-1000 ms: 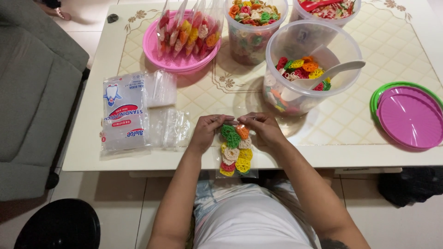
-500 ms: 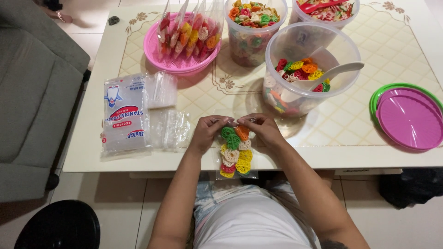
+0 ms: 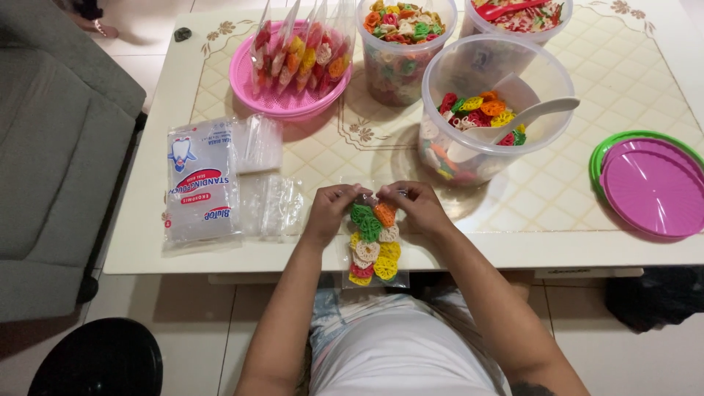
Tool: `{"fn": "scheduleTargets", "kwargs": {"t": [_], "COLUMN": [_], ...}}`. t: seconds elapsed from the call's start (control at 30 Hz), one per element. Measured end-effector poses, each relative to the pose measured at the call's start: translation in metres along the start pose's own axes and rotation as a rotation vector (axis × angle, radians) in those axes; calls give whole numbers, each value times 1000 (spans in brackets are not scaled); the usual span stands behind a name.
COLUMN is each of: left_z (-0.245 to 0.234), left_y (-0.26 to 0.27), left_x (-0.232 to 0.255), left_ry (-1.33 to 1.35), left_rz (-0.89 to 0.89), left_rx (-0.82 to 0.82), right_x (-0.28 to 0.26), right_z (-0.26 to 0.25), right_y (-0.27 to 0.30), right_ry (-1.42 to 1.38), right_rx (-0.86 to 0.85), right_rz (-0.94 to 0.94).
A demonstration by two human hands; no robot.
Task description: Packaging small colorful snacks into plastic bags using a spoon and manual handling at a table.
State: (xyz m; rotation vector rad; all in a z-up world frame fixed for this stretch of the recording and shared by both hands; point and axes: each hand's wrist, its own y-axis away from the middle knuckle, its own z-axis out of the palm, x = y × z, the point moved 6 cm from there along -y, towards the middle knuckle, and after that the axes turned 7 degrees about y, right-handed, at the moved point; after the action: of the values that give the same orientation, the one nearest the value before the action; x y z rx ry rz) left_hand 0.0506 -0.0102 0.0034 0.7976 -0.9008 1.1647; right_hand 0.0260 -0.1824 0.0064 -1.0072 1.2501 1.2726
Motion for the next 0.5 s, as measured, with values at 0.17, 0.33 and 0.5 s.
{"fn": "scheduleTargets", "kwargs": {"t": [0.17,0.33,0.5], "left_z": [-21,-19,-21], "left_y": [-15,-13,-15], "left_x": [-31,-30,-32], "left_ry": [126,53,79], "left_rz": [-89,-94,-53], "left_rx": [-1,-31,-36], "right_x": [33,51,37], "right_z": [-7,-11,-2], "right_y": [-12,-19,-5], "right_ry": [-121,-200,-218], "right_rx": [8,47,95], "right_rz": [79,176,188]}}
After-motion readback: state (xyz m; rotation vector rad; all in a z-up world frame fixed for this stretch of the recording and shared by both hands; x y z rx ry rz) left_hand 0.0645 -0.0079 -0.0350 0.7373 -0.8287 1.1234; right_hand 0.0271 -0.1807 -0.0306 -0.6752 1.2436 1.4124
